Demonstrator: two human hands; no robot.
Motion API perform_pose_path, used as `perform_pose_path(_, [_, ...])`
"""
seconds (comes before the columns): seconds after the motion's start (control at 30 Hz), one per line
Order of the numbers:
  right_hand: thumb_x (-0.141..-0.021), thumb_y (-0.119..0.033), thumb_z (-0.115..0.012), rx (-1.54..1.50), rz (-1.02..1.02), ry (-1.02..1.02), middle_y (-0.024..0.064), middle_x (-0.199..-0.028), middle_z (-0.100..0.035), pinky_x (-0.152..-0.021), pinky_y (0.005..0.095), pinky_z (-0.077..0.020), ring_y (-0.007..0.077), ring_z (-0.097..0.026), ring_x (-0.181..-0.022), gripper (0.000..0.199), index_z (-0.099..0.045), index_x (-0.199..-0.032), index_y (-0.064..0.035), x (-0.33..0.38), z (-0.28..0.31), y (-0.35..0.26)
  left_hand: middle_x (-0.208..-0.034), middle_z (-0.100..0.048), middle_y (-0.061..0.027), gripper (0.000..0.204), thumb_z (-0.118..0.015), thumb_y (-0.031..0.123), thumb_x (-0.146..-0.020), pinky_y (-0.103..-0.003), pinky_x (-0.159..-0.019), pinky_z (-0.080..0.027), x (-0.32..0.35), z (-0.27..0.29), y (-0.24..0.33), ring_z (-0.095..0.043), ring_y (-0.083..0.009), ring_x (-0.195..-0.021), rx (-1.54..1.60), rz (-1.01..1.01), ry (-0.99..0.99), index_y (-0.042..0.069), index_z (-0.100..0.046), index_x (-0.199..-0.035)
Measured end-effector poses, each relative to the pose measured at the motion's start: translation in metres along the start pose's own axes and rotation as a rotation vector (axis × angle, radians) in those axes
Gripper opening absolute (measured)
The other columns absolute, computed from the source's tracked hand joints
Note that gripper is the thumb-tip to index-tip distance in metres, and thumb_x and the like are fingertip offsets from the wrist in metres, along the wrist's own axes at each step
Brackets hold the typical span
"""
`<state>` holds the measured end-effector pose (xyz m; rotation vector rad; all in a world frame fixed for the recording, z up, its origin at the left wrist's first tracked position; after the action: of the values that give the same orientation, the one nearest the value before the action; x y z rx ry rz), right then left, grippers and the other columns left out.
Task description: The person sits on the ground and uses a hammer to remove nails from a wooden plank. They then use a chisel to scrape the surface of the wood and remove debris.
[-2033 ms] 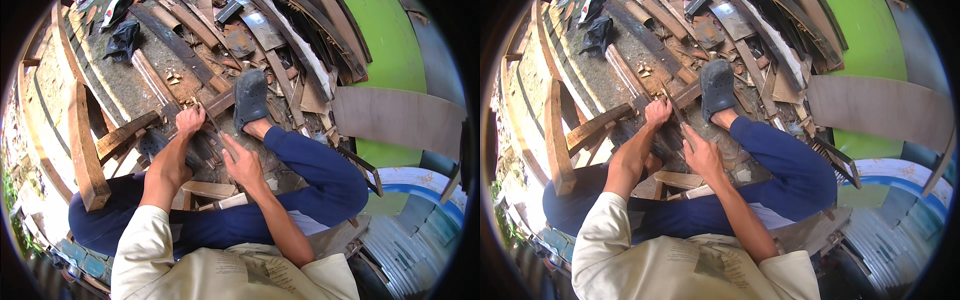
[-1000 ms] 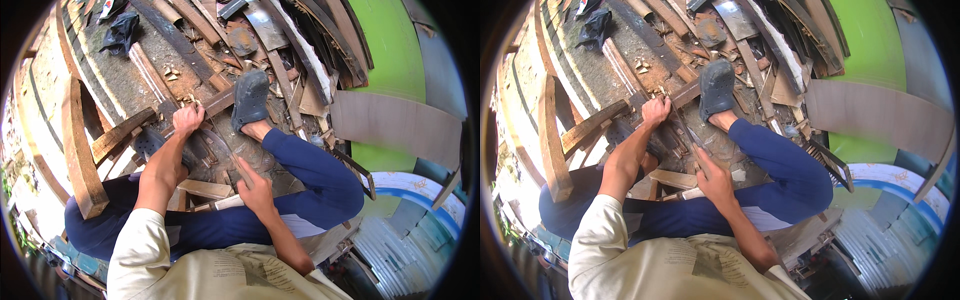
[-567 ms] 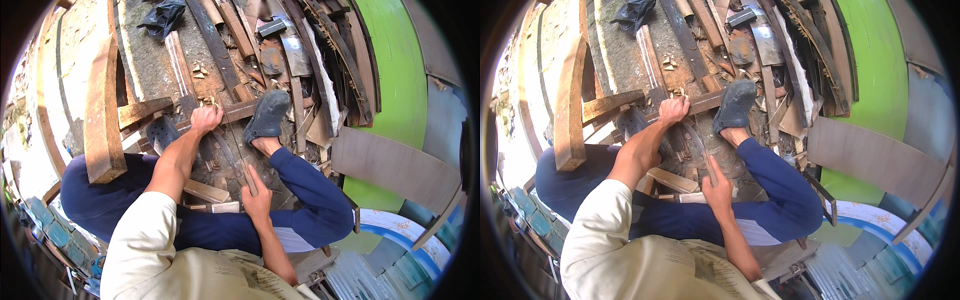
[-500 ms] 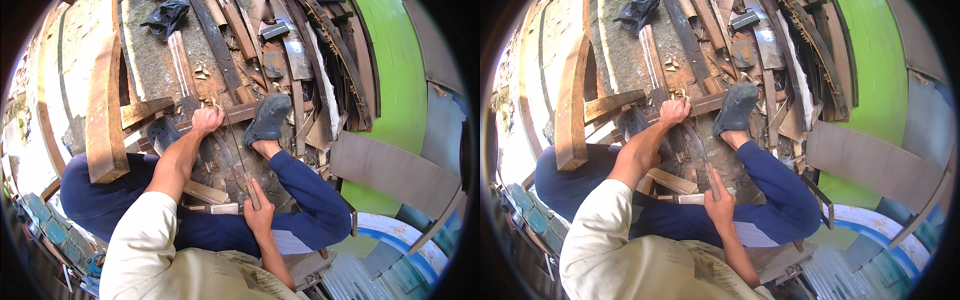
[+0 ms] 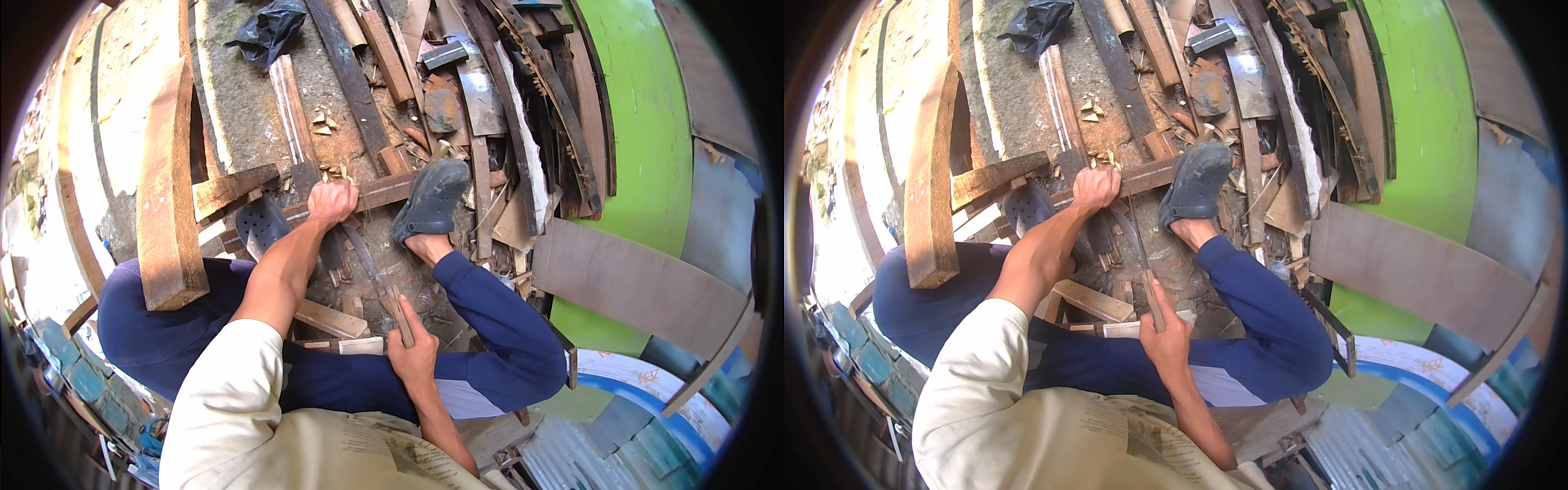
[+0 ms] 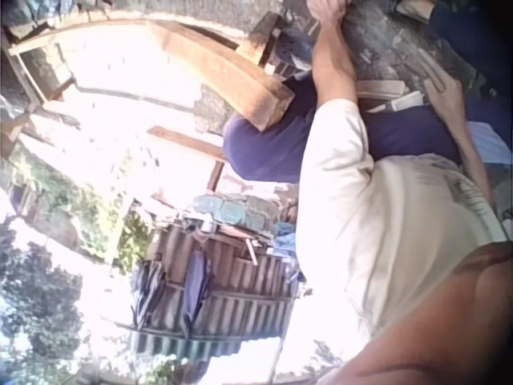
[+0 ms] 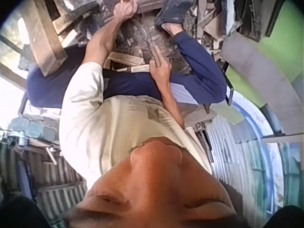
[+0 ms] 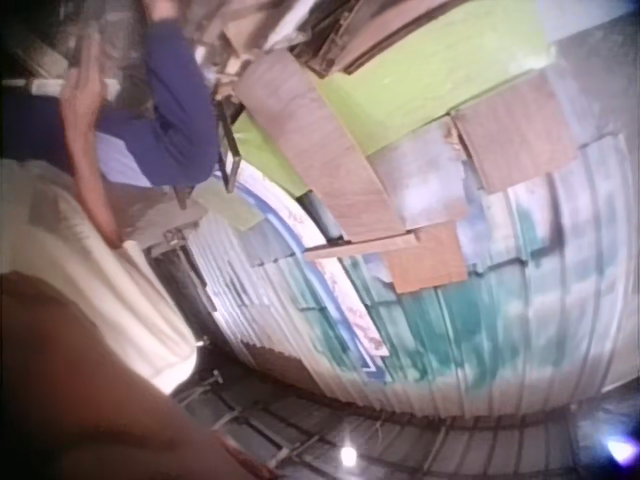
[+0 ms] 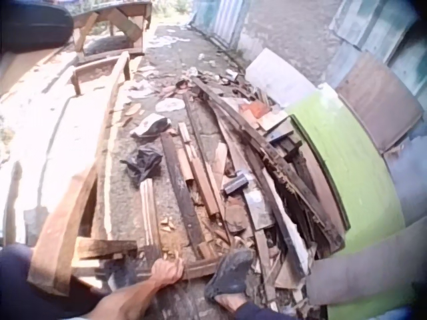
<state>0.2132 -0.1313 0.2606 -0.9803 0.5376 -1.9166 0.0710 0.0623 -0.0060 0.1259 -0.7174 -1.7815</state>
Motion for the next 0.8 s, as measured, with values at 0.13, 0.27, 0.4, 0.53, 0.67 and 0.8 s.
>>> perform_pose_path(0.13, [-0.082, -0.005, -0.058, -0.043, -0.073, -0.022, 0.0296, -0.096, -0.069, -0.072, 0.0384, -0.0538, 0.0332, -0.072, -0.077, 0.056, -0.059, -0.138, -0.0085, -0.066, -0.030, 0.009, -0.069, -0.067, -0.0210, 0.039, -0.044, 0.028, -0.098, -0.047, -0.071, -0.054, 0.000, 0.003, 0.008, -0.067, -0.0367, -0.064, 0.013, -0.031, 0.040, 0.005, -0.066, -0.076])
perform_pose_path(0.27, [-0.082, -0.007, -0.059, -0.050, 0.012, -0.009, 0.0311, -0.089, -0.067, -0.070, 0.0437, -0.0534, 0.0410, -0.069, -0.073, 0.059, -0.057, -0.141, -0.0123, -0.062, -0.026, 0.015, -0.064, -0.065, -0.0207, 0.040, -0.044, 0.029, -0.099, -0.047, -0.071, -0.054, -0.001, 0.002, 0.002, -0.066, -0.0376, -0.060, -0.012, 0.010, 0.049, 0.006, -0.066, -0.075])
perform_pose_path(0.4, [-0.081, -0.003, -0.059, -0.003, -0.077, -0.053, 0.0291, -0.100, -0.069, -0.076, 0.0392, -0.0545, 0.0372, -0.072, -0.085, 0.057, -0.058, -0.138, -0.0086, -0.003, 0.008, -0.001, -0.065, -0.065, -0.0202, 0.041, -0.042, 0.029, -0.100, -0.047, -0.071, -0.052, -0.001, 0.000, 0.004, -0.066, -0.0369, -0.061, 0.000, -0.001, 0.047, 0.005, -0.066, -0.076])
perform_pose_path(0.53, [-0.080, -0.001, -0.059, 0.003, -0.078, -0.098, 0.0273, -0.107, -0.070, -0.082, 0.0370, -0.0549, 0.0352, -0.073, -0.093, 0.058, -0.059, -0.138, -0.0066, -0.052, -0.015, 0.003, -0.072, -0.069, -0.0198, 0.044, -0.042, 0.032, -0.099, -0.048, -0.080, -0.051, 0.001, 0.000, 0.002, -0.068, -0.0356, -0.068, -0.016, 0.022, 0.047, 0.005, -0.068, -0.075])
perform_pose_path(0.67, [-0.080, -0.003, -0.060, -0.092, -0.045, -0.054, 0.0286, -0.095, -0.069, -0.076, 0.0421, -0.0552, 0.0389, -0.072, -0.084, 0.060, -0.057, -0.140, -0.0117, -0.077, -0.025, 0.018, -0.074, -0.069, -0.0213, 0.046, -0.041, 0.031, -0.100, -0.047, -0.083, -0.050, -0.002, 0.002, 0.004, -0.068, -0.0360, -0.070, -0.018, 0.031, 0.018, 0.005, -0.070, -0.077])
perform_pose_path(0.8, [-0.080, 0.001, -0.057, -0.021, -0.033, -0.049, 0.0267, -0.103, -0.071, -0.077, 0.0356, -0.0559, 0.0314, -0.075, -0.084, 0.058, -0.059, -0.137, -0.0039, -0.004, 0.016, -0.003, -0.073, -0.069, -0.0212, 0.047, -0.040, 0.032, -0.100, -0.046, -0.081, -0.050, 0.000, -0.003, 0.001, -0.068, -0.0366, -0.069, -0.035, 0.006, 0.042, 0.004, -0.069, -0.076])
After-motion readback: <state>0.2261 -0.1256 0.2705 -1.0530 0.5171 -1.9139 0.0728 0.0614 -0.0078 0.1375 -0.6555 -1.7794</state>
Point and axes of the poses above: each hand's wrist, its own x-axis away from the middle knuckle, its own z-axis out of the back of the hand, y = z × x, the point moved 1 cm from there along -x, towards the middle knuckle
